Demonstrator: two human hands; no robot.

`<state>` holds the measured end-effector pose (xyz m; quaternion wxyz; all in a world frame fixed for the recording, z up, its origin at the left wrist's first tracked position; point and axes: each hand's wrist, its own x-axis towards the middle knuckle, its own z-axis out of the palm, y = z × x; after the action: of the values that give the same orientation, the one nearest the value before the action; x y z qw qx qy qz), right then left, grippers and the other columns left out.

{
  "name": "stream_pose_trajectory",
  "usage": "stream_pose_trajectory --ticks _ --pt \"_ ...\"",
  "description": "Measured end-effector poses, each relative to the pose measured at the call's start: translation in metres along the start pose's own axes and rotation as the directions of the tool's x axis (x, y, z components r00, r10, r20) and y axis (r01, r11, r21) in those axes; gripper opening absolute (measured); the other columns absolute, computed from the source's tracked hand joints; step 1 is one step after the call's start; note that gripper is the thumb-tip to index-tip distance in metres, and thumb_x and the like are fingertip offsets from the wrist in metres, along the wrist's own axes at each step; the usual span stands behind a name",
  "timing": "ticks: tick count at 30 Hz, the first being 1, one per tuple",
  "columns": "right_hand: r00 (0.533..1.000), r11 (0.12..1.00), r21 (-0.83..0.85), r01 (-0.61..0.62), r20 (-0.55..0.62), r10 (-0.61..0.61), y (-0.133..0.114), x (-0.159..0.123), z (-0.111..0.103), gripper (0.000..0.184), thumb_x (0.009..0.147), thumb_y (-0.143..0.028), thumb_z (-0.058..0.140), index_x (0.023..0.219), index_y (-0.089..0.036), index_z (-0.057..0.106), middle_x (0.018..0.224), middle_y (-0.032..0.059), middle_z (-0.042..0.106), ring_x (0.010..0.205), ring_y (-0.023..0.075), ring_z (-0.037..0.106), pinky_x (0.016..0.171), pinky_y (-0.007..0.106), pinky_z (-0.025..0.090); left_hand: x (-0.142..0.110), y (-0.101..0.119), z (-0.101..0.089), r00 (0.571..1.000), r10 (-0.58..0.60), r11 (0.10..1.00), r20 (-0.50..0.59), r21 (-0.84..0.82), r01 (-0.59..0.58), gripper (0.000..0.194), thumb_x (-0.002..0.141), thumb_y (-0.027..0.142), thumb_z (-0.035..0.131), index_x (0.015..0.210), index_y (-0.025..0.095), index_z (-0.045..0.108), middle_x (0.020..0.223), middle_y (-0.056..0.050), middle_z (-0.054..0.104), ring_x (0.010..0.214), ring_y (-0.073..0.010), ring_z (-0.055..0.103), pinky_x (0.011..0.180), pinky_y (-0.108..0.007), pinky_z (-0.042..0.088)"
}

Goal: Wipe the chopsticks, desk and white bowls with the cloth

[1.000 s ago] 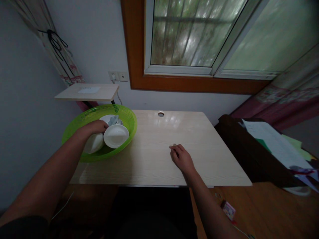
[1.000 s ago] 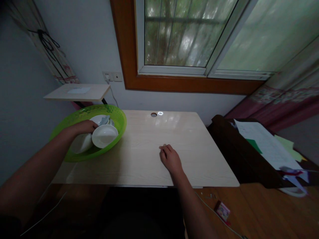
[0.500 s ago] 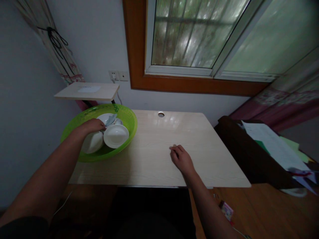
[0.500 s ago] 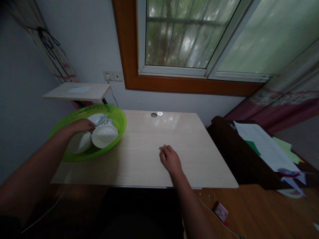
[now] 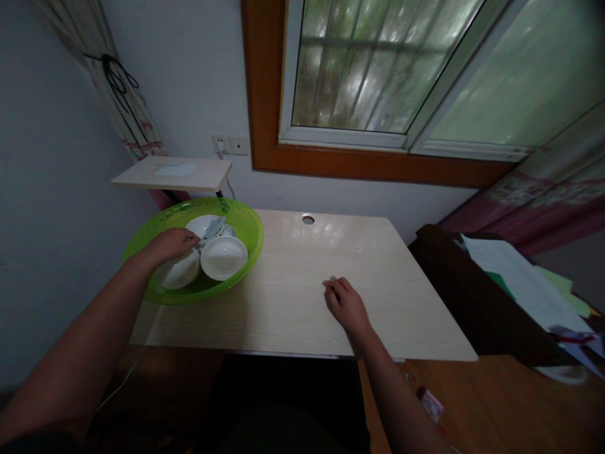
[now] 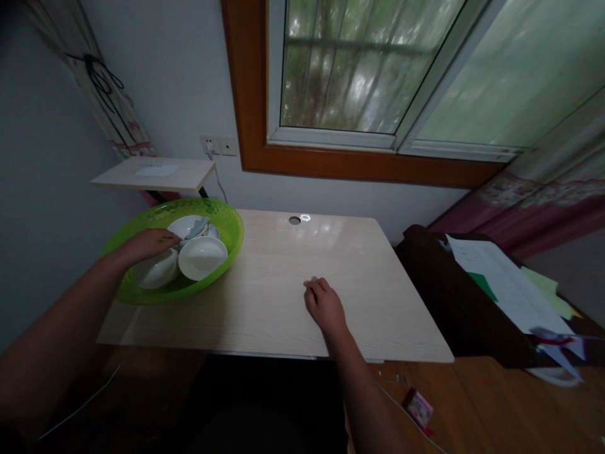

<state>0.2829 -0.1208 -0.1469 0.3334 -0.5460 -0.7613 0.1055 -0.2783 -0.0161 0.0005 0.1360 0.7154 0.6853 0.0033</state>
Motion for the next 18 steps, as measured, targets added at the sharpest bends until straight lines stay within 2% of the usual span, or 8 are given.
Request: stream_pose_trajectory --ticks 6,10,15,18 --pt "1.0 1.0 -0.004 0.012 -0.004 -0.012 0.002 -0.001 0.001 0.029 0.107 -0.023 0.055 0.12 -0.025 0.081 0.115 0.011 0.075 0.105 0.0279 0.078 0.1 0.043 0.065 -0.008 -0.021 -0.003 0.992 0.12 0.992 0.032 -0.043 -0.119 0.064 0.1 0.054 0.048 0.136 0.014 0.083 0.154 -0.017 0.075 0.145 -0.0339 0.068 0.131 -0.042 0.043" --pt "1.0 1.0 -0.017 0.025 0.001 -0.025 0.003 -0.001 0.002 0.03 0.107 -0.023 0.055 0.121 -0.024 0.081 0.115 0.0118 0.075 0.109 0.0292 0.078 0.101 0.044 0.066 -0.009 -0.037 -0.006 0.99 0.136 0.99 0.036 -0.041 -0.134 0.062 0.095 0.051 0.057 0.137 0.013 0.082 0.152 -0.018 0.076 0.143 -0.0342 0.069 0.129 -0.043 0.046" --pt "1.0 0.999 -0.029 0.032 0.0 -0.032 0.003 -0.002 0.002 0.03 0.107 -0.022 0.054 0.122 -0.023 0.08 0.114 0.0118 0.075 0.107 0.0287 0.078 0.1 0.044 0.065 -0.008 -0.042 -0.005 0.997 0.072 0.997 0.033 0.023 -0.073 0.057 0.096 0.05 0.06 0.131 0.013 0.085 0.144 -0.019 0.079 0.136 -0.0357 0.071 0.123 -0.045 0.05" --pt "1.0 0.999 -0.048 0.025 -0.004 -0.025 0.002 -0.002 0.002 0.029 0.107 -0.022 0.055 0.121 -0.024 0.08 0.114 0.0118 0.075 0.105 0.0287 0.078 0.099 0.043 0.066 -0.008 -0.04 -0.005 1.0 0.027 0.999 0.014 0.028 -0.027 0.053 0.099 0.051 0.058 0.129 0.018 0.086 0.142 -0.016 0.081 0.135 -0.0352 0.072 0.121 -0.044 0.051"
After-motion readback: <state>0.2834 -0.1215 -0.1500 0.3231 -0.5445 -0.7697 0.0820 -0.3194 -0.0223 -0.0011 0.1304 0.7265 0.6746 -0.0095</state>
